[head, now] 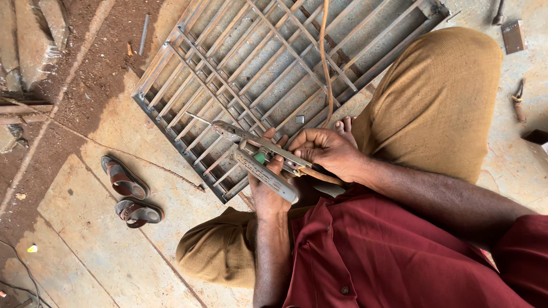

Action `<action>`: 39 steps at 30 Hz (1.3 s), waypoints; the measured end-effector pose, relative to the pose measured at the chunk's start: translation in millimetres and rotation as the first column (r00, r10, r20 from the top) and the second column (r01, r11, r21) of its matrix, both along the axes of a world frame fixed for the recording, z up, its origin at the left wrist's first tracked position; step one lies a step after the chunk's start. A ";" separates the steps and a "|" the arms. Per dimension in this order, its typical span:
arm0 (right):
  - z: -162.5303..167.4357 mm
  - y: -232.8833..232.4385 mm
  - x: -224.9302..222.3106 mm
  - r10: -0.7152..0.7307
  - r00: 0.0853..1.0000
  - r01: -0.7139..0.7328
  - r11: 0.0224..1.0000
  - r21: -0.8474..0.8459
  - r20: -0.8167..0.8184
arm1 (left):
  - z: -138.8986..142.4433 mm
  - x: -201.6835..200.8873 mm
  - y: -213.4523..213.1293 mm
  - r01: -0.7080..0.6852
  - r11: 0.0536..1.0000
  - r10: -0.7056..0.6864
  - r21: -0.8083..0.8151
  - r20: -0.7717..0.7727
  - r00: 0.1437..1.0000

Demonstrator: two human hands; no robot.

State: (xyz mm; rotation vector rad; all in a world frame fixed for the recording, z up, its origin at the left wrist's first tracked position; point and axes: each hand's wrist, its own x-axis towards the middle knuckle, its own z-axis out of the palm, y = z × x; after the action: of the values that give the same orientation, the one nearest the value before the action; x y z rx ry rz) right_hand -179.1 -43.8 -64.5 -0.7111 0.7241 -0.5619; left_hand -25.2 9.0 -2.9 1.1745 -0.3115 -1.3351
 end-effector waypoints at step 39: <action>6.8 5.2 -1.3 -0.041 0.944 -0.040 0.970 -0.238 -0.327 | -7.1 18.4 9.4 0.012 0.969 0.008 -0.248 0.082 0.997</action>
State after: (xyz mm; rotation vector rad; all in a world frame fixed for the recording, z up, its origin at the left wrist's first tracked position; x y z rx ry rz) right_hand -180.4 -38.6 -57.7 -1.0495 0.9778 -0.5422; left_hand -6.8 18.4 -9.9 1.0194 -0.5241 -1.2123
